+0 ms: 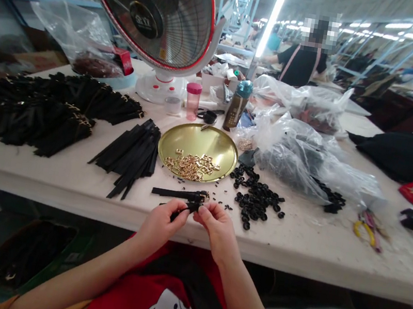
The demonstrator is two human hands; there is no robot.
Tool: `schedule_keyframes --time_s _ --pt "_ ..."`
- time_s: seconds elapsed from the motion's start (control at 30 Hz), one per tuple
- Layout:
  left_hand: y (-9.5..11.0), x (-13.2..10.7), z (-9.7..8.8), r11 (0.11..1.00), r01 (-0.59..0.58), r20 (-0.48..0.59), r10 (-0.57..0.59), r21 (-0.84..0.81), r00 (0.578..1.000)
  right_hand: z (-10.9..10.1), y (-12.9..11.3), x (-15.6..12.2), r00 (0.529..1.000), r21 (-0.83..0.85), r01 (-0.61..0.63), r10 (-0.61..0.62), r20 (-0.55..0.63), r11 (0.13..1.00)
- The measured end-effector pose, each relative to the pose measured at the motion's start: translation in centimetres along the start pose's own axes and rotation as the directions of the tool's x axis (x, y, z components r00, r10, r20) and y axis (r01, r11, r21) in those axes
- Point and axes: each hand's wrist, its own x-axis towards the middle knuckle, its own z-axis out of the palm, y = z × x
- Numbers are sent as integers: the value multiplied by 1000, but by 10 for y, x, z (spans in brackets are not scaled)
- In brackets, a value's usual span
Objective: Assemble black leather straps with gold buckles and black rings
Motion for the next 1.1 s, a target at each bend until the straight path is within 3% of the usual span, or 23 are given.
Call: schedule_keyframes --time_s 0.23,0.37,0.57,0.73,0.83,0.93,1.1 --pt "-8 -1 -6 995 -14 190 33 -101 981 -3 12 -5 997 -135 76 -72 34 988" --pt "-10 1 -4 995 7 216 15 -103 976 -5 16 -3 994 -177 24 -4 113 984" --pt "-15 2 -8 961 79 328 13 -266 945 -8 19 2 996 -117 -81 86 36 990" --pt "-23 5 -8 939 123 288 -27 -321 957 3 24 -3 990 -134 -77 91 103 988" --pt "-25 7 -8 930 184 308 -82 -319 948 3 24 -4 989 -20 -96 98 114 995" --pt "-26 7 -10 951 188 291 -112 -247 950 -1 24 -2 980 114 -180 168 109 977" --pt "-25 8 -10 990 124 216 -107 -66 970 -2 27 0 928 265 -359 313 201 895"
